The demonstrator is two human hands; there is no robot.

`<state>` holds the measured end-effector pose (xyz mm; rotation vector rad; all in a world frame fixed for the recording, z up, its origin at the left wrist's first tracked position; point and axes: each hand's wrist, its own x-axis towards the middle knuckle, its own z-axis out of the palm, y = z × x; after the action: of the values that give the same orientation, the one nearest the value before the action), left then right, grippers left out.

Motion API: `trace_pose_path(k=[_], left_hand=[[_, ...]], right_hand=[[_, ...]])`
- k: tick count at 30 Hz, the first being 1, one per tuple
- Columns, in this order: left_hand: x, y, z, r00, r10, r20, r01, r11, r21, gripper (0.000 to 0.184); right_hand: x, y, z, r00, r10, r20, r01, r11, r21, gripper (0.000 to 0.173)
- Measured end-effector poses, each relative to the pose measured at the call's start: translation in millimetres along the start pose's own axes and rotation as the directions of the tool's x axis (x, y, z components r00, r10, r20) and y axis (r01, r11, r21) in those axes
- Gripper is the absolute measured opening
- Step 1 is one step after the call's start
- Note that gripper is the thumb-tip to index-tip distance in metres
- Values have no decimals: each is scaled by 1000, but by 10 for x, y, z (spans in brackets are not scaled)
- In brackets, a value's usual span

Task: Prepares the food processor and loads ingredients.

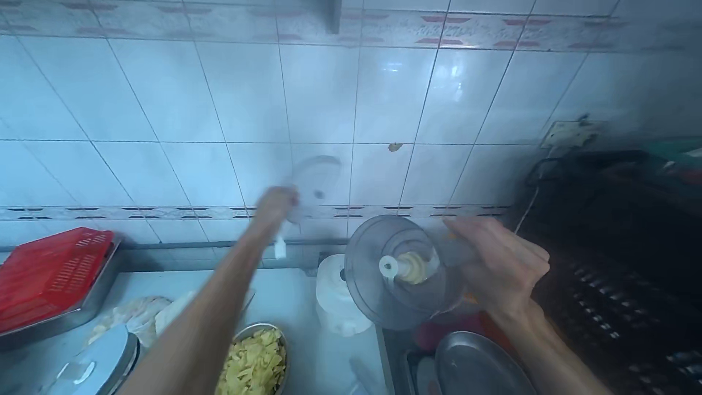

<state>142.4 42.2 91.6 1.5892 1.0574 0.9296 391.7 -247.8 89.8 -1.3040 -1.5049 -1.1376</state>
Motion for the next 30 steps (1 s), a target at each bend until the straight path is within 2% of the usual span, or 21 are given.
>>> trace_pose_path(k=[2,5,10,14,16,20,22,26,28,30], left_hand=[[309,-82,-482,979,-67,-193,55,996,-66,44],[146,190,-733,957,-38,-288,-21,980,-198,43],[-422,394,-470,987,37,-156,-106,877,-468,34],[-689,274,-262,998,51,-33,-61,864,-500,38],[-847,197,-141,989,113,96,-41,832,-554,40],[-1227,195,151,894,228,385,120,707,-697,45],[-1338,230,267,868,245,431,151,698,-700,45],[-1488,266,603,831,254,495,125,781,-611,45],[-1590,285,855,812,285,510,152,740,-655,42],[-1696,310,1098,787,315,530,234,643,-729,43]], right_hand=[[-12,95,-73,1000,12,-28,-12,1000,-18,19],[-16,197,-127,1000,28,7,-28,998,-54,21],[-68,237,3,999,43,26,-42,997,-67,22],[50,283,25,986,-103,129,106,994,-18,23],[213,289,50,961,-210,178,214,977,-4,21],[537,243,58,885,-428,182,425,903,59,15],[662,208,-10,841,-519,154,514,855,76,12],[965,70,-265,705,-686,177,682,725,94,12],[1129,31,-437,630,-747,211,745,658,105,13],[1281,-11,-658,548,-781,300,785,604,138,16]])
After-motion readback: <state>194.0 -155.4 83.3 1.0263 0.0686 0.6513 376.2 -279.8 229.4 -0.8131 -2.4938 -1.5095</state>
